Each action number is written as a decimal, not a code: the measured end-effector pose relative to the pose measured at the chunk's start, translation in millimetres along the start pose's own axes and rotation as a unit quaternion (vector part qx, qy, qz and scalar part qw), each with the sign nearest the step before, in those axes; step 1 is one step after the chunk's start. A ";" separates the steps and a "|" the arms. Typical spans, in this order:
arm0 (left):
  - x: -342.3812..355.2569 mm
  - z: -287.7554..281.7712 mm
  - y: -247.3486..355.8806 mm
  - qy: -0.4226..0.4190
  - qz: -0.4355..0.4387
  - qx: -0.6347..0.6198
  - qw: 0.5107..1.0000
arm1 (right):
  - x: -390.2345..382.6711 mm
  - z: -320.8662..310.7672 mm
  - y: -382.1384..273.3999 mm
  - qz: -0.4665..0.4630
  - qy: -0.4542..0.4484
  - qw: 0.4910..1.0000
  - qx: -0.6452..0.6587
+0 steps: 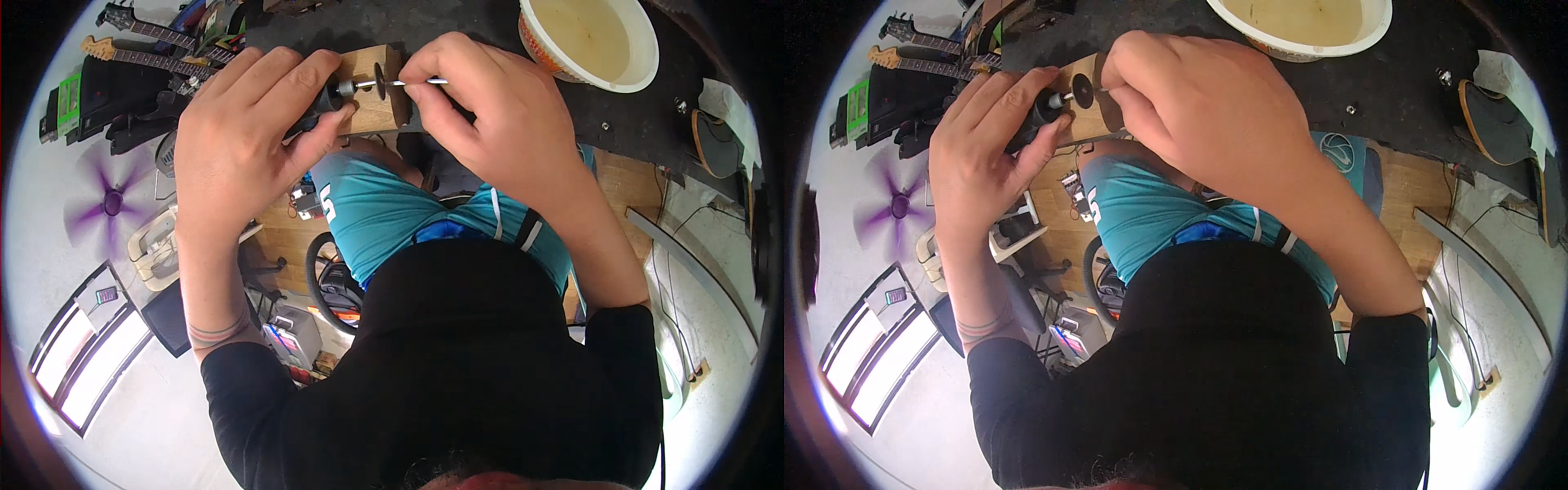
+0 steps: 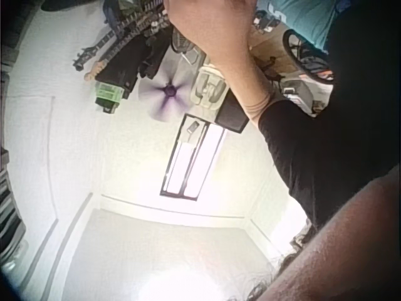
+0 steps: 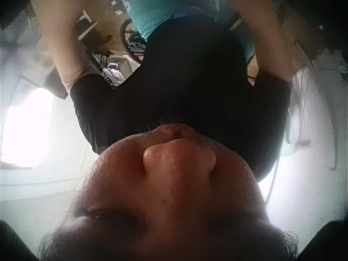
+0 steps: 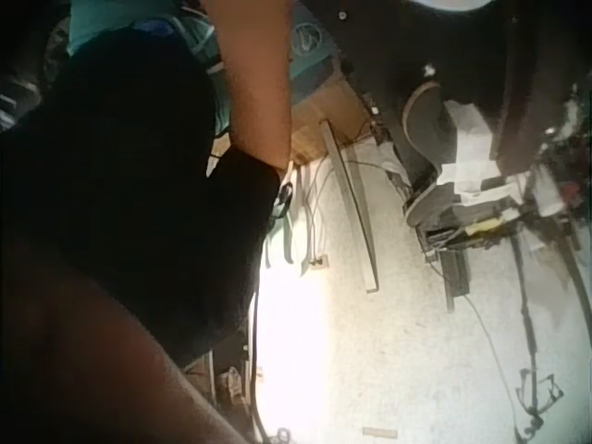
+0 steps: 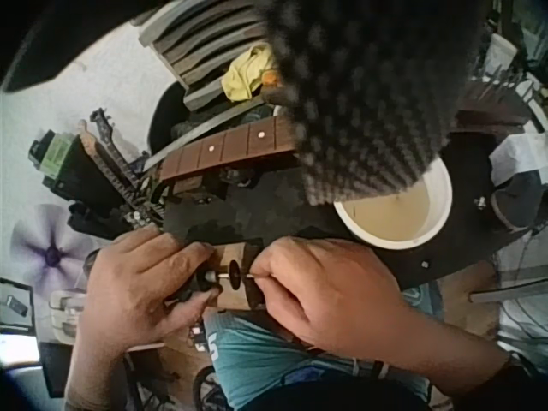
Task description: The person uses a rotary tool to sand a small white component, occasionally dipping it into a cup of liquid, then retrieves a flat metal file from a drawer and uses it on the component.
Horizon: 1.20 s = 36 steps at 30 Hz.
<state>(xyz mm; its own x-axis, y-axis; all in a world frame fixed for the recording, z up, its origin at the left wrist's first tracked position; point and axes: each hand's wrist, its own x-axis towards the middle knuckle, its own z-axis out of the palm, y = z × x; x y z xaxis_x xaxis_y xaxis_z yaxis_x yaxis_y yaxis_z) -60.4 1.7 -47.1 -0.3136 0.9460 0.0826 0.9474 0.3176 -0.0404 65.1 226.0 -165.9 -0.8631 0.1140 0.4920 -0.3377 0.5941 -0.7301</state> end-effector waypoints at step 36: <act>-6.2 6.6 -11.8 0.032 -0.015 -0.086 0.996 | -0.2 -5.9 -1.7 0.007 -0.006 1.000 -0.014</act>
<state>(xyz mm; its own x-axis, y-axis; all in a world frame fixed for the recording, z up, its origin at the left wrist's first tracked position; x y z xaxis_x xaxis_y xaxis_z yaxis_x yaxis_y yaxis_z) -70.0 -7.4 -53.7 -0.3425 0.9283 0.1447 0.9363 0.3247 0.1337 68.0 229.6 -161.9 -0.8719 0.1137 0.4763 -0.3147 0.6152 -0.7229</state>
